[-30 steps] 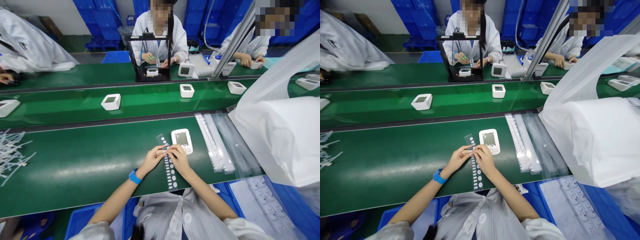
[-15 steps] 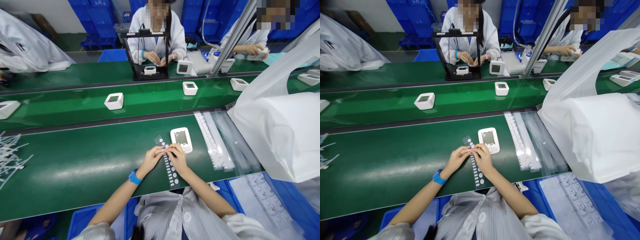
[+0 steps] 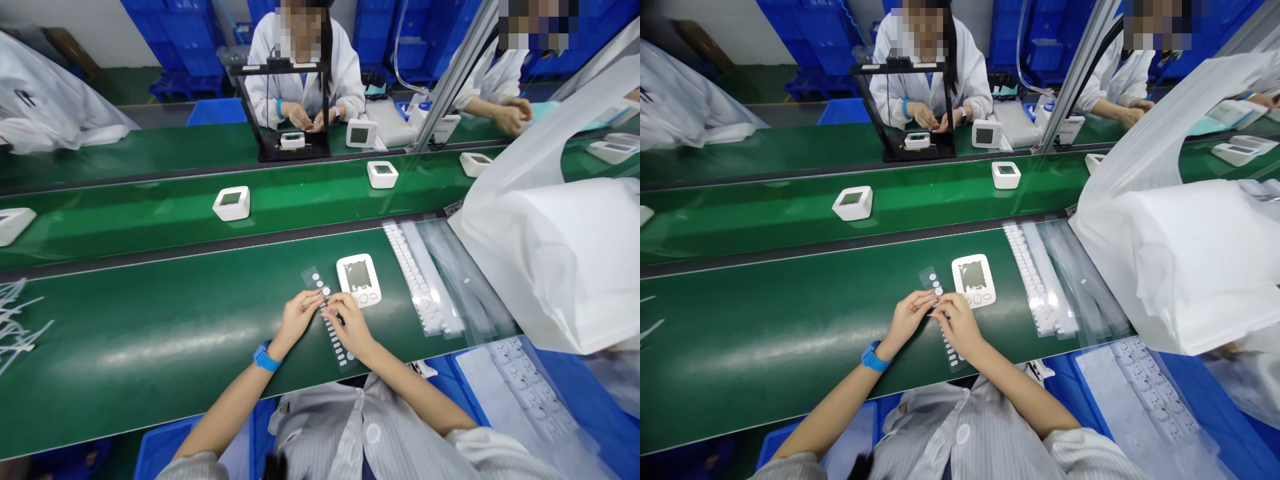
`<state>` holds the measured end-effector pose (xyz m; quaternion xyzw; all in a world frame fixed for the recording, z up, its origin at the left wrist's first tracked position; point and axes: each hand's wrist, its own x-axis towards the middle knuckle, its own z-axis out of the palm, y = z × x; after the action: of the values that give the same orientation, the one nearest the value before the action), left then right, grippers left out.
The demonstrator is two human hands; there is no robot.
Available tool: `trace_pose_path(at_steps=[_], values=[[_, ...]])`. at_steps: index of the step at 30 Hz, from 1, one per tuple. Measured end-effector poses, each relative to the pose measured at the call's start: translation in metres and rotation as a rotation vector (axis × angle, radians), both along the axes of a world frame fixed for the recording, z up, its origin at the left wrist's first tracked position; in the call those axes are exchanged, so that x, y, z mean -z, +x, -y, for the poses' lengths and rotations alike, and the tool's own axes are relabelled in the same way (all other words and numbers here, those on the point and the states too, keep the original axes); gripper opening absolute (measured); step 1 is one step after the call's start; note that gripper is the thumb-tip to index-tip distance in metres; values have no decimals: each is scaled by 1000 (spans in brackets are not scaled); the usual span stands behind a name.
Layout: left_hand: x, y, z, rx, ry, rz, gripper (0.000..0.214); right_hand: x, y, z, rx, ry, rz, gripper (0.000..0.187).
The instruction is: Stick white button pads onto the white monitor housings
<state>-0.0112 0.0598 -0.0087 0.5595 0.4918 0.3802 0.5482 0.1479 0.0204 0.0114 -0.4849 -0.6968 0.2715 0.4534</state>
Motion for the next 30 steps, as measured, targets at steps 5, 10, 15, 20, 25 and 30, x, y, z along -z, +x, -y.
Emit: trace_pose_path(at_steps=[5,10,15,20,25,30], values=[[1,-3,-1,-26,-46,46,39,-19,27,8,104,-105,55,7],[-2,-4,-1,-21,-28,-3,38,-15,89,-2,311,-282,88,14],[-3,-4,-2,-25,-44,19,38,0,114,-7,315,-471,-84,24],[-1,-4,-3,-26,-61,41,42,-2,109,-8,323,-495,-102,23],[-1,-4,-3,-25,-71,51,44,-7,108,-12,316,-509,-65,19],[0,-4,-3,-24,-74,52,44,-11,108,-15,305,-505,11,12]])
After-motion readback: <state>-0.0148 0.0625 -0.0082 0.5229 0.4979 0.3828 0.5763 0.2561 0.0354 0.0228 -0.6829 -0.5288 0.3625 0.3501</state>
